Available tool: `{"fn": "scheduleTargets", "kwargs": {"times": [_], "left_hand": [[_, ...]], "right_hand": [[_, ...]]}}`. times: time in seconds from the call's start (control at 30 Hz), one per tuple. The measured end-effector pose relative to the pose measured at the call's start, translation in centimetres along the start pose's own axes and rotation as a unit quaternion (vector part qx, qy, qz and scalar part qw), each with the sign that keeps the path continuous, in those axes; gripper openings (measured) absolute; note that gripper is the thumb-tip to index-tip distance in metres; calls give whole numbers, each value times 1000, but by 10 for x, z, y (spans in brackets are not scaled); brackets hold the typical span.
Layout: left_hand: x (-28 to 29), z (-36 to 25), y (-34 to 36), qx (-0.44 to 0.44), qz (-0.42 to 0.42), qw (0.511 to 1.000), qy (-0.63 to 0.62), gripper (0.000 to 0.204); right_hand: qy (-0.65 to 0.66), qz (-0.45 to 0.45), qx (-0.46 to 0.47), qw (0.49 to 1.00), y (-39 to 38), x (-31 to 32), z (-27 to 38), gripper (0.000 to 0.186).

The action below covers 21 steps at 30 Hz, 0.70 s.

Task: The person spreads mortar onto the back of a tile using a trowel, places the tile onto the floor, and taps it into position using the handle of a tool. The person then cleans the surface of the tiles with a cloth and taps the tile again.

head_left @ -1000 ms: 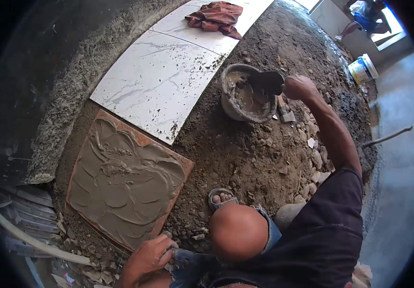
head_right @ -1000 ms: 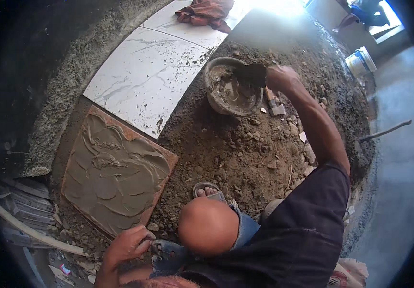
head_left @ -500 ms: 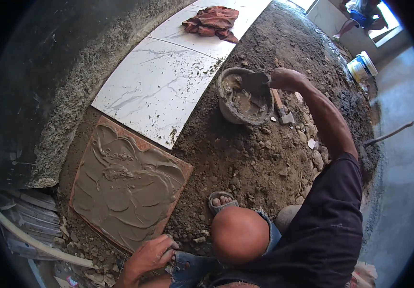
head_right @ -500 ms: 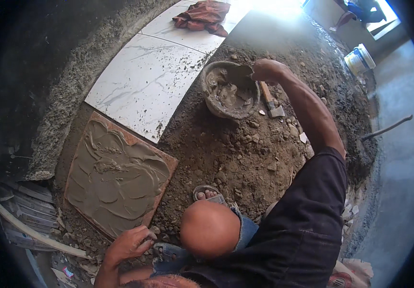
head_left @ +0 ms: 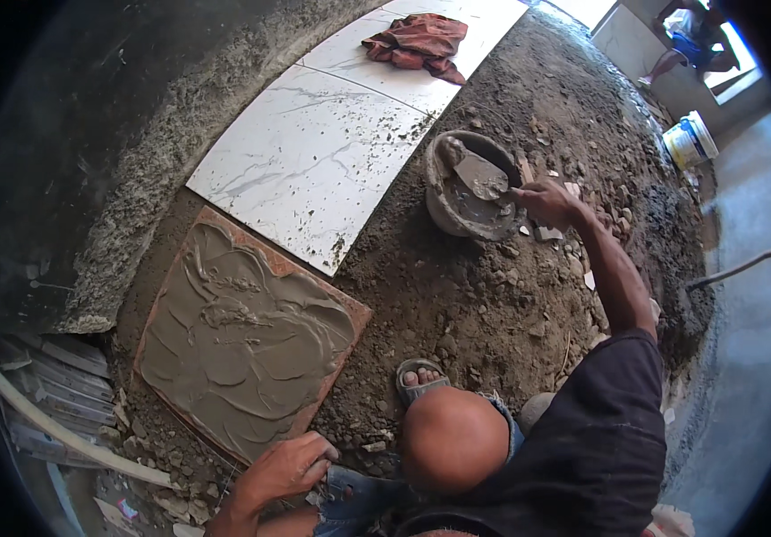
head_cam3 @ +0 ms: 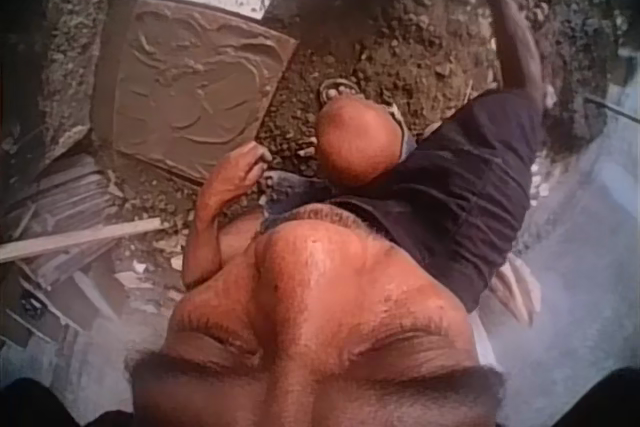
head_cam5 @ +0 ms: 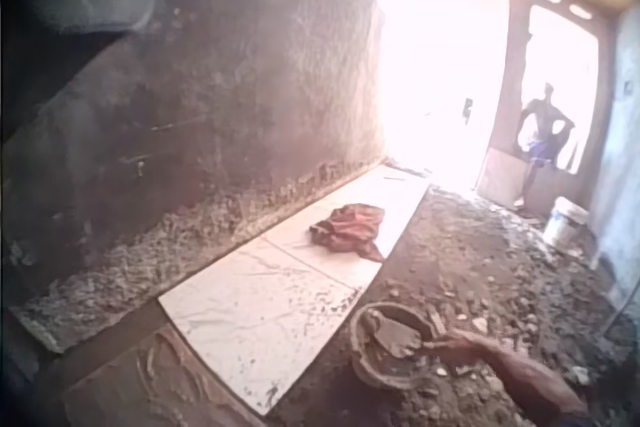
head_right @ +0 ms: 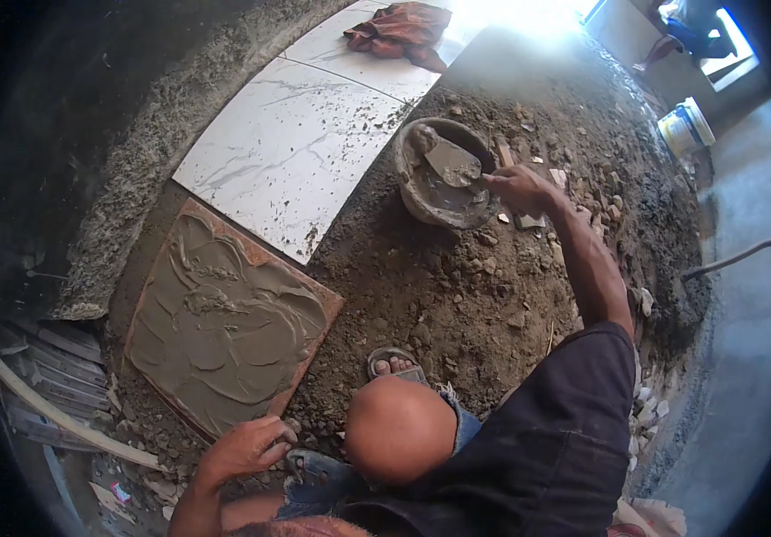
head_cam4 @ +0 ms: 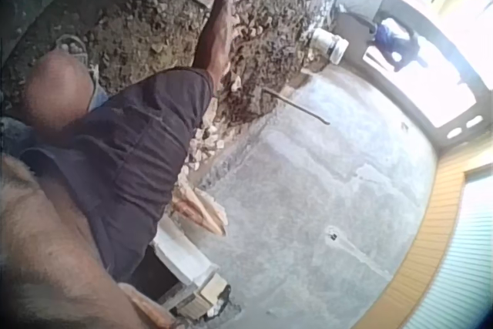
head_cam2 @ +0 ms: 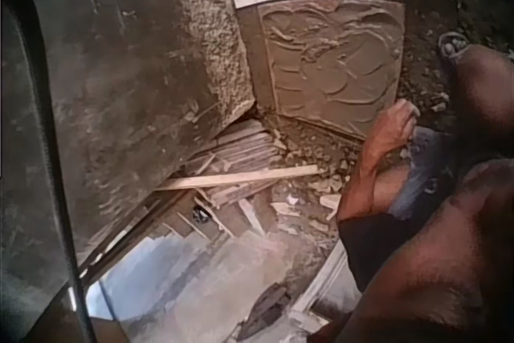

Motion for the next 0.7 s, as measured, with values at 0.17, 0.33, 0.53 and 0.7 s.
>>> {"fn": "scheduleTargets", "kwargs": {"times": [0.17,0.33,0.53,0.7], "left_hand": [[-1,12,-13,22,-17,999,-17,16],[-9,13,-20,-5,-14,999,-33,14],[-18,-5,-33,-57,-14,998,-27,14],[-38,-14,-35,-66,27,997,30,14]], "right_hand": [[134,-36,90,986,0,-27,17,39],[280,-94,1,955,-44,-49,-10,36],[233,-81,33,969,-123,-81,28,32],[266,131,86,951,-120,-167,109,40]]}}
Point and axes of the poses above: each hand's wrist, its own y-axis towards the middle knuckle, its own x-axis out of the back of the hand, z = x × y, the point moved 9 cm from there along y, towards the middle knuckle, and after that the axes turned 8 degrees about z, right-handed, at the moved point
